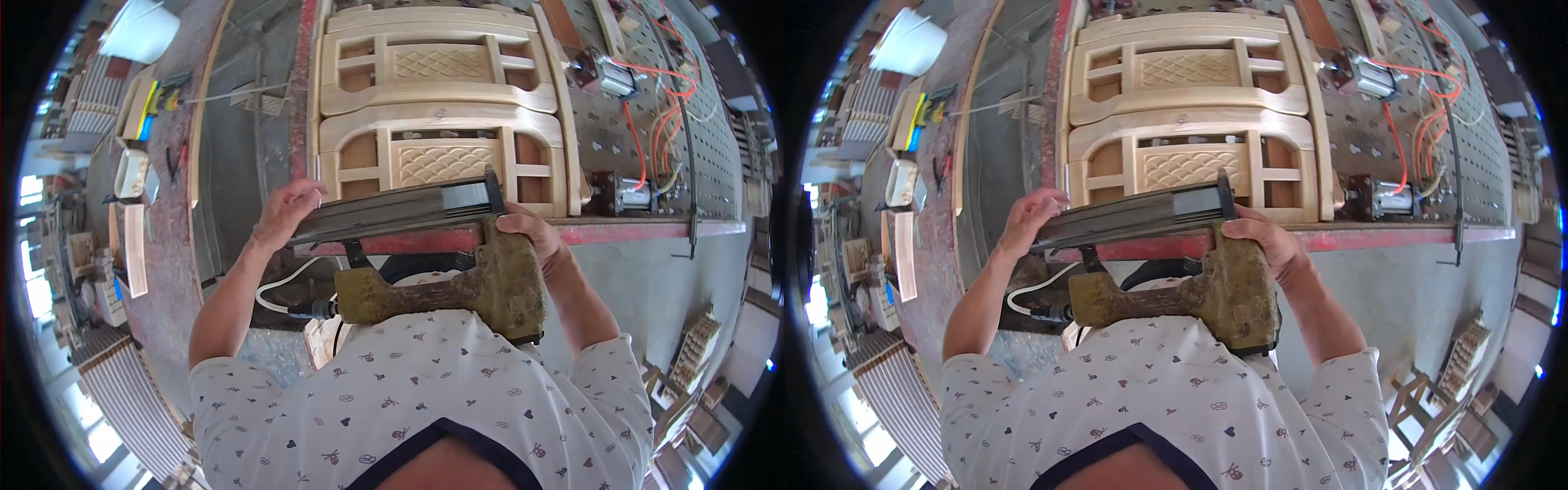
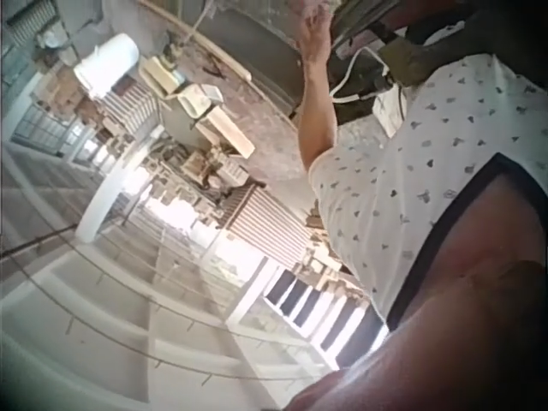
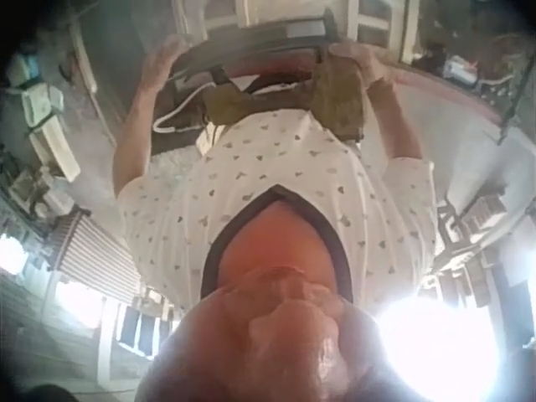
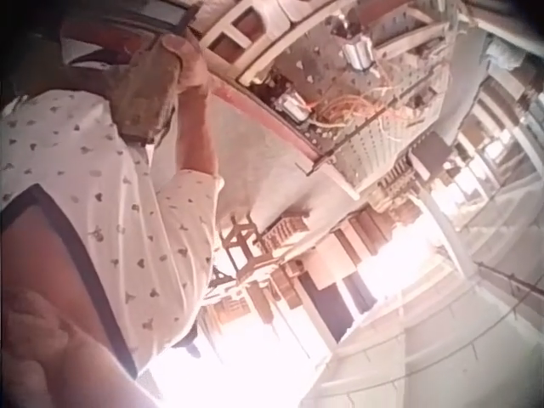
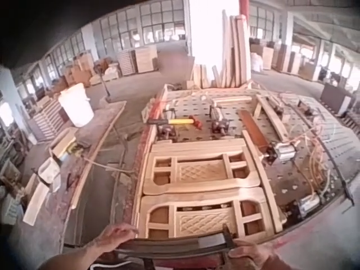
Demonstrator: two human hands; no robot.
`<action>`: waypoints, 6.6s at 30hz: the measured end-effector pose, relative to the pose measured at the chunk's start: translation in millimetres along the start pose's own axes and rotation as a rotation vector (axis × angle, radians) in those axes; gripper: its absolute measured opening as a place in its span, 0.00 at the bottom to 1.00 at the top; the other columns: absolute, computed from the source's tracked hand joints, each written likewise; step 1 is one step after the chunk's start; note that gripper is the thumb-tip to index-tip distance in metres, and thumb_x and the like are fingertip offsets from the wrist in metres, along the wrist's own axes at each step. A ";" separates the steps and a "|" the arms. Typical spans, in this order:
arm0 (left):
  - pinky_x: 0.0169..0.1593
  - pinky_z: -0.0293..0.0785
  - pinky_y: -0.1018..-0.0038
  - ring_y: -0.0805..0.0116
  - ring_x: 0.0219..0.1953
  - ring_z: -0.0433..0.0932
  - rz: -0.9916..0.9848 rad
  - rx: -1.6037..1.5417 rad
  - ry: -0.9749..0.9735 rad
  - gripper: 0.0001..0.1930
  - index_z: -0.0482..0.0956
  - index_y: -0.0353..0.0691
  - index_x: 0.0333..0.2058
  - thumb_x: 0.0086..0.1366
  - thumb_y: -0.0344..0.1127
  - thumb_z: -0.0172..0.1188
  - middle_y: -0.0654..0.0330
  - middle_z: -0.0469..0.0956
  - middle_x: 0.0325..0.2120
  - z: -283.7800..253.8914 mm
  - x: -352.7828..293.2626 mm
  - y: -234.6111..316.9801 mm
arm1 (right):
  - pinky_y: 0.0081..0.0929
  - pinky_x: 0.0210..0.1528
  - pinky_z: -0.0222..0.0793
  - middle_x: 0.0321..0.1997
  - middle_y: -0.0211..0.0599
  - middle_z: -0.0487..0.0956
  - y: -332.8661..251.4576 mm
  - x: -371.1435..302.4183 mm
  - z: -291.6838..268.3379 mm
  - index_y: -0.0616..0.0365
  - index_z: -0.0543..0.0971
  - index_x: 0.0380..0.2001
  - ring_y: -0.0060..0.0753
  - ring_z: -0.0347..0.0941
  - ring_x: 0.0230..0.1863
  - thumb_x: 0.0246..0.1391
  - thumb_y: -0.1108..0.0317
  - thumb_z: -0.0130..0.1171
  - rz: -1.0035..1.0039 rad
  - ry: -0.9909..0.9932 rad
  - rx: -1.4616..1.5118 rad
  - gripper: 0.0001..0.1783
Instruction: The user assembles wooden panels or furniture components using a hammer and a pneumatic nail gun in a workshop.
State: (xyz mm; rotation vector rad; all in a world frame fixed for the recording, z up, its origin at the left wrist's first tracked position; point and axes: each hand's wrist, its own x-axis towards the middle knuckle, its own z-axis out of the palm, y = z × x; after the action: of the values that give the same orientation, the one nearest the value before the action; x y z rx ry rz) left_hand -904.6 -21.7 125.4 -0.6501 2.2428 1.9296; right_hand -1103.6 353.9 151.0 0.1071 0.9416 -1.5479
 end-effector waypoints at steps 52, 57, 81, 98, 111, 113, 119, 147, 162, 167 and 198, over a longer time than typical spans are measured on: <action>0.36 0.76 0.67 0.53 0.33 0.80 0.554 0.928 -0.323 0.30 0.74 0.38 0.49 0.42 0.29 0.70 0.55 0.80 0.38 225.6 138.7 128.0 | 0.24 0.40 0.70 0.40 0.34 0.80 20.9 104.3 -132.8 0.65 0.74 0.53 0.29 0.72 0.36 0.68 0.58 0.45 -0.672 0.231 -0.158 0.22; 0.36 0.76 0.67 0.54 0.33 0.81 0.531 0.893 -0.306 0.29 0.74 0.38 0.49 0.44 0.30 0.69 0.55 0.81 0.37 225.7 141.5 127.6 | 0.23 0.38 0.70 0.38 0.36 0.80 13.2 104.8 -128.3 0.63 0.75 0.52 0.29 0.73 0.35 0.68 0.59 0.45 -0.719 0.211 -0.102 0.20; 0.27 0.72 0.78 0.70 0.16 0.73 -0.292 0.970 -0.529 0.10 0.78 0.37 0.23 0.54 0.38 0.59 0.65 0.76 0.12 296.0 185.2 241.8 | 0.29 0.26 0.66 0.19 0.35 0.77 6.9 33.3 -169.9 0.61 0.79 0.46 0.34 0.69 0.19 0.54 0.75 0.44 -0.725 0.502 -0.536 0.19; 0.23 0.70 0.76 0.71 0.15 0.71 -0.289 0.963 -0.663 0.07 0.77 0.36 0.24 0.53 0.33 0.60 0.62 0.75 0.14 281.8 173.7 231.8 | 0.31 0.34 0.68 0.29 0.36 0.81 1.0 23.0 -181.0 0.62 0.81 0.44 0.40 0.72 0.26 0.50 0.76 0.46 -0.651 0.314 -0.772 0.19; 0.23 0.68 0.79 0.73 0.15 0.70 -0.371 0.503 -0.474 0.06 0.77 0.37 0.23 0.55 0.32 0.62 0.62 0.74 0.14 251.6 142.4 197.9 | 0.36 0.40 0.71 0.36 0.41 0.84 -2.2 25.9 -175.0 0.61 0.82 0.43 0.49 0.76 0.33 0.48 0.74 0.47 -0.581 0.239 -0.898 0.20; 0.23 0.68 0.79 0.73 0.15 0.70 -0.382 0.664 -0.488 0.06 0.77 0.37 0.24 0.55 0.32 0.62 0.62 0.74 0.14 252.1 140.0 197.0 | 0.35 0.40 0.70 0.34 0.41 0.84 -1.5 25.4 -176.6 0.61 0.82 0.42 0.47 0.75 0.32 0.49 0.74 0.47 -0.568 0.240 -0.884 0.19; 0.23 0.68 0.78 0.73 0.15 0.71 -0.312 0.753 -0.460 0.05 0.78 0.37 0.26 0.55 0.31 0.61 0.63 0.74 0.14 259.1 141.2 209.3 | 0.27 0.27 0.64 0.24 0.32 0.76 8.5 -3.3 -179.5 0.62 0.80 0.46 0.29 0.66 0.22 0.52 0.76 0.46 -0.764 0.559 -0.731 0.19; 0.19 0.69 0.74 0.70 0.16 0.71 -0.517 -0.142 -0.038 0.08 0.78 0.32 0.36 0.57 0.27 0.63 0.53 0.78 0.23 319.9 133.7 183.1 | 0.37 0.31 0.68 0.26 0.36 0.74 -32.4 -77.8 -286.6 0.56 0.70 0.23 0.44 0.69 0.29 0.61 0.65 0.55 -0.840 1.387 -1.383 0.13; 0.23 0.69 0.73 0.69 0.15 0.71 -0.438 0.659 -0.447 0.07 0.79 0.34 0.29 0.54 0.32 0.60 0.56 0.78 0.19 375.6 137.6 242.9 | 0.36 0.33 0.68 0.27 0.39 0.75 -32.3 -85.4 -287.3 0.56 0.70 0.24 0.45 0.69 0.30 0.61 0.66 0.54 -0.923 1.362 -1.288 0.12; 0.29 0.72 0.70 0.62 0.19 0.73 -0.351 1.024 -0.537 0.12 0.78 0.33 0.30 0.53 0.37 0.60 0.54 0.79 0.21 399.8 144.2 248.3 | 0.36 0.33 0.69 0.26 0.40 0.74 -31.5 -86.6 -286.2 0.57 0.70 0.24 0.45 0.69 0.29 0.60 0.67 0.54 -0.947 1.365 -1.258 0.11; 0.23 0.69 0.76 0.69 0.14 0.70 -0.559 0.669 -0.030 0.10 0.80 0.36 0.21 0.55 0.36 0.62 0.62 0.77 0.14 195.5 72.3 225.9 | 0.38 0.39 0.67 0.31 0.40 0.75 -24.3 -74.9 -272.9 0.58 0.74 0.31 0.44 0.69 0.33 0.60 0.73 0.52 -1.017 1.224 -1.368 0.03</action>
State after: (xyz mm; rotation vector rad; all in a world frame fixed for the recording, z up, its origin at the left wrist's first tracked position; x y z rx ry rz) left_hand -1094.7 171.5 270.6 -0.9730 2.1657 0.8611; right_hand -1227.2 576.3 24.8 -0.5475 3.1984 -1.1858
